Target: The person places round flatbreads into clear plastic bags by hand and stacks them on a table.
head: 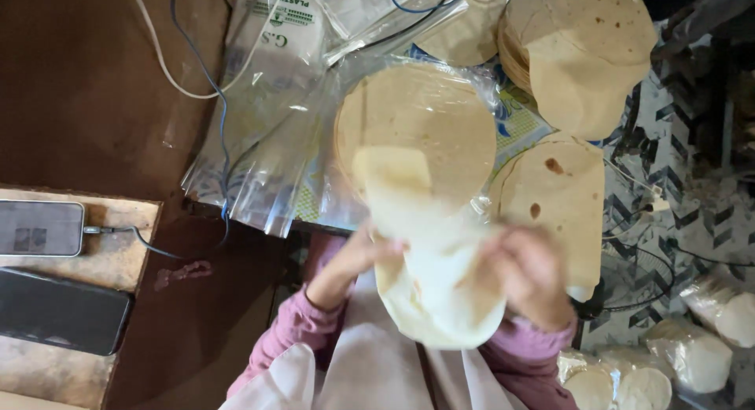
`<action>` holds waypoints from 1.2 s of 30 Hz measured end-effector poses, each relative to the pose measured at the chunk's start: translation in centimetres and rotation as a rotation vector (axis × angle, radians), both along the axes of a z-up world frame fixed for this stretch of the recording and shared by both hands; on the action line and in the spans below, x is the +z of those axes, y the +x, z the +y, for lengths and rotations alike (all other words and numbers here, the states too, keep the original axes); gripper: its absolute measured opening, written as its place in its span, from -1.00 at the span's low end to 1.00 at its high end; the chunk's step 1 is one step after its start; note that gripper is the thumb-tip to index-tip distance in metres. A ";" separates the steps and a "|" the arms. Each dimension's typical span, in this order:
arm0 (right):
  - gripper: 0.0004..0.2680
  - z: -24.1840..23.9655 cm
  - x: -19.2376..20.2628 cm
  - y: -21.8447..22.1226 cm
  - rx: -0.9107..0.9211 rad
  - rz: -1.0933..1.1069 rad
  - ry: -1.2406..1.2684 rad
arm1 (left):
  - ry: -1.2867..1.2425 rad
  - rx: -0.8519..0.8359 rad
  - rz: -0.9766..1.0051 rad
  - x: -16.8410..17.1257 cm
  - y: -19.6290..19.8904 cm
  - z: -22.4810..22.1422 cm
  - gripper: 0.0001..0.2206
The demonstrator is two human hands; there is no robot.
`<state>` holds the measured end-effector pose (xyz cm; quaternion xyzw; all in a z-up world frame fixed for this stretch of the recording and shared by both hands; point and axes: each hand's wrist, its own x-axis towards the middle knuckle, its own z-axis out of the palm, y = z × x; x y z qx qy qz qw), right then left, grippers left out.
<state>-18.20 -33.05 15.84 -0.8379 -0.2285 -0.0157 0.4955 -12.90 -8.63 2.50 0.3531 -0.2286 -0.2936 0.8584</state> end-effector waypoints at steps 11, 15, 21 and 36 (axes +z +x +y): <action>-0.81 -6.2 -16.4 14.9 -0.632 0.321 0.388 | 1.028 0.796 -0.191 -5.8 13.6 4.1 -0.61; -0.73 -4.8 -14.6 13.4 -0.627 0.286 0.451 | 1.176 0.872 -0.320 -3.7 12.9 3.2 -0.67; -0.58 -4.8 -13.6 13.0 -0.648 0.234 0.497 | 1.175 0.963 -0.461 -4.5 12.5 2.6 -0.65; -0.24 -2.8 -12.5 9.9 -0.522 0.211 0.418 | 0.830 0.676 -0.096 1.4 8.1 2.8 0.10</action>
